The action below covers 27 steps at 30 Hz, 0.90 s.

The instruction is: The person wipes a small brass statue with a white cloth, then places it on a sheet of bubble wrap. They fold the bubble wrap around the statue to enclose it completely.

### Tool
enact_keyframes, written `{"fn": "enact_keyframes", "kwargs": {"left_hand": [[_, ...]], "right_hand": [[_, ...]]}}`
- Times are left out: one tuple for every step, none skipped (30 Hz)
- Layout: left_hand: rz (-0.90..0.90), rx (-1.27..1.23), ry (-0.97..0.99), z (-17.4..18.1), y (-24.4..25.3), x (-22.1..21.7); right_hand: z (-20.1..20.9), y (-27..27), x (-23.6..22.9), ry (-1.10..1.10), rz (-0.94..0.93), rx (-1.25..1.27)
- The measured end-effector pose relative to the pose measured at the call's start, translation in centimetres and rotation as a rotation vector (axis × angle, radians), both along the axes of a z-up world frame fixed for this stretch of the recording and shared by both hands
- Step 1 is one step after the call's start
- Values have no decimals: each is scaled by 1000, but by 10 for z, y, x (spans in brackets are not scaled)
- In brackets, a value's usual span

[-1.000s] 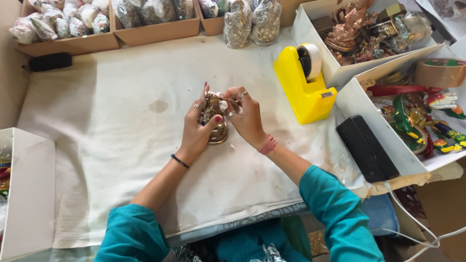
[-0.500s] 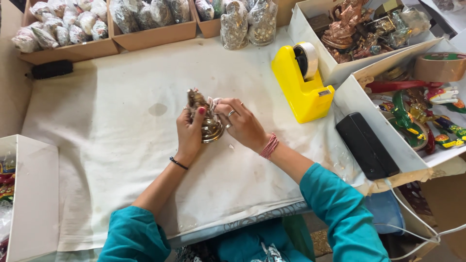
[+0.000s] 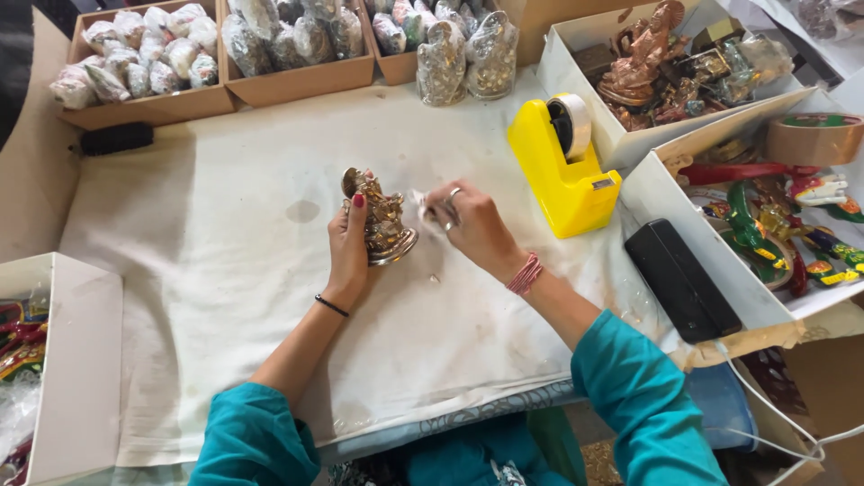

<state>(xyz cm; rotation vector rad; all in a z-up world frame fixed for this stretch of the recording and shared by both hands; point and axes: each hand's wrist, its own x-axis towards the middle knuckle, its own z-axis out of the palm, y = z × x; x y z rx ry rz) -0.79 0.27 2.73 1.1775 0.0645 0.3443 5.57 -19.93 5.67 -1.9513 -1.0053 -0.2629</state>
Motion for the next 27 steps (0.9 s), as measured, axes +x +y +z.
{"fn": "enact_keyframes", "kwargs": {"left_hand": [[-2, -3, 0, -11, 3, 4], [4, 2, -23, -23, 6, 9], [20, 4, -44, -36, 10, 10], [28, -1, -44, -28, 8, 8], [-2, -31, -35, -20, 7, 6], [-31, -61, -26, -12, 6, 3], [-31, -59, -27, -11, 7, 4], [-39, -75, -28, -11, 9, 4], [-49, -94, -28, -12, 8, 5], [-50, -96, -28, -10, 7, 5], [-48, -132, -13, -9, 7, 6], [-46, -169, 2, -7, 7, 6], [-44, -169, 2, -11, 7, 4], [-21, -38, -46, -16, 7, 3], [-1, 95, -95, -19, 7, 3], [-4, 97, -98, -11, 1, 0], [25, 148, -98, -3, -4, -3], [54, 198, -99, 4, -9, -7], [51, 198, -97, 6, -11, -7], [50, 196, -83, 8, -12, -7], [50, 193, -70, 9, -13, -8], [48, 192, -69, 5, -10, -7], [23, 185, -60, 1, -7, -6], [-1, 178, -50, -2, -4, -4], [-2, 177, -50, 1, -2, -5], [-36, 149, -24, 4, 0, -5], [-71, 121, 4, 6, 1, -7]], "right_hand": [[9, 1, -10, 0, -2, -3], [17, 4, -19, -48, -4, 69], [25, 7, -30, -95, 4, 138], [26, 10, -38, -94, 12, 133], [26, 14, -46, -256, 80, 82], [26, 18, -54, -418, 149, 32], [24, 19, -52, -418, 150, 33], [21, 19, -49, -486, 176, -12], [19, 18, -46, -553, 201, -61], [10, 15, -38, -552, 201, -63], [1, 13, -30, -479, 188, -47], [-7, 11, -21, -407, 174, -31], [-15, 11, -15, -407, 176, -31], [-23, 12, -9, -308, 147, 7], [-30, 12, -3, -211, 113, 46], [-26, 13, -1, -213, 110, 48], [-23, 14, -1, -83, 38, 84], [-20, 15, 1, 48, -33, 119], [-24, 14, 4, 50, -36, 119], [-28, 14, 8, 174, -88, 176], [-32, 13, 12, 298, -138, 232], [-31, 9, 14, 299, -140, 231], [-30, 5, 18, 338, -97, 316], [-29, 1, 21, 377, -53, 402], [-15, 2, 15, 377, -54, 400], [0, 2, 8, 354, 2, 439], [14, 2, 2, 335, 58, 476]]}}
